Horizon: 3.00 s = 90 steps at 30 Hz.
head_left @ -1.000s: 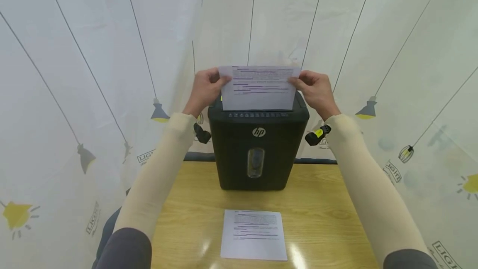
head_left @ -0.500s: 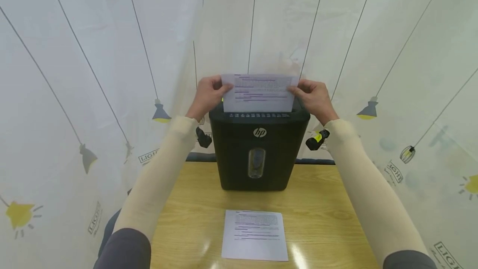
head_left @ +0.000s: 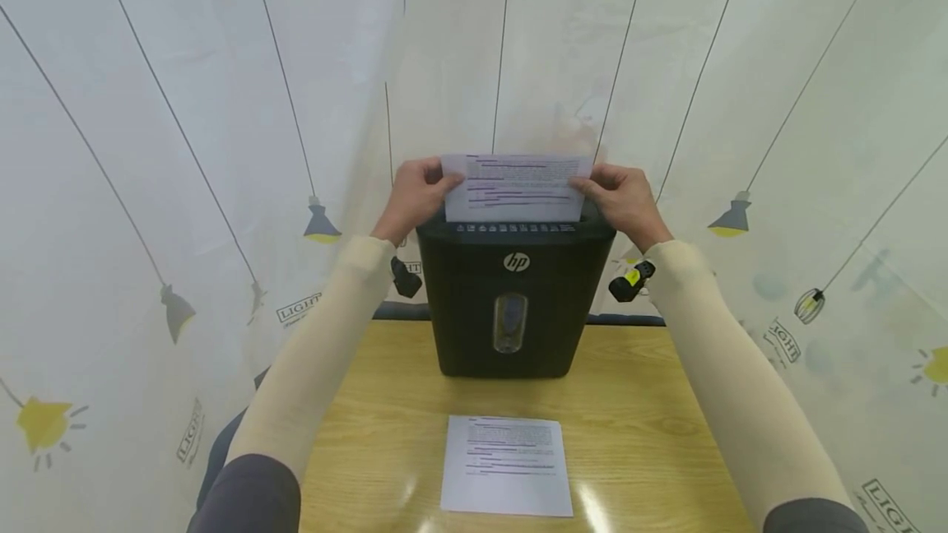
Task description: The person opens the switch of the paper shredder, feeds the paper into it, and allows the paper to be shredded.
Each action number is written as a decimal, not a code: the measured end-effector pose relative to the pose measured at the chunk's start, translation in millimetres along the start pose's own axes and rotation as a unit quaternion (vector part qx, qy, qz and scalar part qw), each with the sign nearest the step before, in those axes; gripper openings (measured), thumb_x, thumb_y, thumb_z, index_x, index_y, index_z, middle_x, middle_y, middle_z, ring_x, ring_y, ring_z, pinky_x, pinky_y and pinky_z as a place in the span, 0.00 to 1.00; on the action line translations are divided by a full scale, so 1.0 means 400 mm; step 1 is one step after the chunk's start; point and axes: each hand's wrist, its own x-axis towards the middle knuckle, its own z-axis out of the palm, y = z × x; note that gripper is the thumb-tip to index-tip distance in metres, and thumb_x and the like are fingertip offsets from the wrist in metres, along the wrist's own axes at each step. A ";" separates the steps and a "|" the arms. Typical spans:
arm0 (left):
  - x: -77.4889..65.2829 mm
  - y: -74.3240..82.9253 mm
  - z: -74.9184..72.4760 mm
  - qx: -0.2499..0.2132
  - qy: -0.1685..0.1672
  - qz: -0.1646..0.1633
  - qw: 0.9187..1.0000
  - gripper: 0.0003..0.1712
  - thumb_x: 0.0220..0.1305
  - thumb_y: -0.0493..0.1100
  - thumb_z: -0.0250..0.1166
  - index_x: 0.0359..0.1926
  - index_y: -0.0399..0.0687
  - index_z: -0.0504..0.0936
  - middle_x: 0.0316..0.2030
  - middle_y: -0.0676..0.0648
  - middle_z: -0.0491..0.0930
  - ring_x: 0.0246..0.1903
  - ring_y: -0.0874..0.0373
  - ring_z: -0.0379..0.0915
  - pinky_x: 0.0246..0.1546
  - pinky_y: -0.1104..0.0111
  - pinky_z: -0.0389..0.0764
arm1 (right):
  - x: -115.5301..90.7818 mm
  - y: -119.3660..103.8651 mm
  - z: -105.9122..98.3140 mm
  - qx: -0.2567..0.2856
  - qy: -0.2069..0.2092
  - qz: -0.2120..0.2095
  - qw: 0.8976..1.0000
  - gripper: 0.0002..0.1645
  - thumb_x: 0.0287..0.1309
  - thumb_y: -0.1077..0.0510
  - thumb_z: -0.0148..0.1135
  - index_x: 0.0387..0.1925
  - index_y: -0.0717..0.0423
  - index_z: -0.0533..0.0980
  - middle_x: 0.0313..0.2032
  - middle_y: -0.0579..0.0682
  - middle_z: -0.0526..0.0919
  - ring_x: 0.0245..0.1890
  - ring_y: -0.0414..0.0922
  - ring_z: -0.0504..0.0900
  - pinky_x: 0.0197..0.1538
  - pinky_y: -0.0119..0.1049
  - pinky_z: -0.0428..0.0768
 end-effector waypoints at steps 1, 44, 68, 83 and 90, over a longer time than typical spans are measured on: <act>0.000 0.000 0.000 0.002 0.000 0.000 1.000 0.15 0.73 0.47 0.65 0.54 0.46 0.86 0.50 0.45 0.89 0.47 0.55 0.86 0.52 0.60 0.85 | 0.000 0.001 0.001 0.000 0.000 0.000 1.000 0.29 0.64 0.34 0.64 0.54 0.49 0.84 0.53 0.50 0.88 0.51 0.44 0.82 0.62 0.46 0.75; -0.013 -0.005 0.018 0.070 -0.051 -0.008 0.996 0.16 0.74 0.52 0.63 0.53 0.50 0.86 0.50 0.45 0.86 0.47 0.53 0.80 0.52 0.58 0.78 | -0.017 -0.008 -0.011 -0.131 -0.072 0.006 0.989 0.29 0.71 0.35 0.58 0.56 0.53 0.80 0.52 0.58 0.84 0.50 0.54 0.80 0.57 0.54 0.78; -0.042 0.027 0.007 0.144 -0.113 0.000 0.983 0.45 0.67 0.71 0.61 0.79 0.63 0.61 0.81 0.48 0.54 0.80 0.46 0.48 0.77 0.43 0.57 | -0.043 -0.043 -0.013 -0.203 -0.143 -0.032 0.968 0.51 0.60 0.28 0.64 0.79 0.37 0.59 0.80 0.53 0.56 0.80 0.59 0.53 0.75 0.67 0.56; -0.108 0.001 0.009 0.188 -0.066 0.077 0.977 0.56 0.61 0.75 0.64 0.81 0.72 0.47 0.83 0.51 0.36 0.82 0.48 0.32 0.74 0.36 0.56 | -0.103 -0.009 -0.025 -0.256 -0.095 -0.085 0.958 0.64 0.52 0.29 0.71 0.82 0.32 0.47 0.84 0.48 0.34 0.82 0.63 0.38 0.73 0.77 0.46; -0.152 -0.040 0.018 0.215 -0.026 0.088 0.972 0.60 0.58 0.77 0.65 0.82 0.70 0.45 0.83 0.53 0.35 0.82 0.50 0.31 0.74 0.36 0.57 | -0.140 0.014 -0.023 -0.277 -0.079 -0.109 0.952 0.65 0.53 0.29 0.70 0.82 0.32 0.43 0.83 0.49 0.32 0.82 0.65 0.37 0.75 0.73 0.39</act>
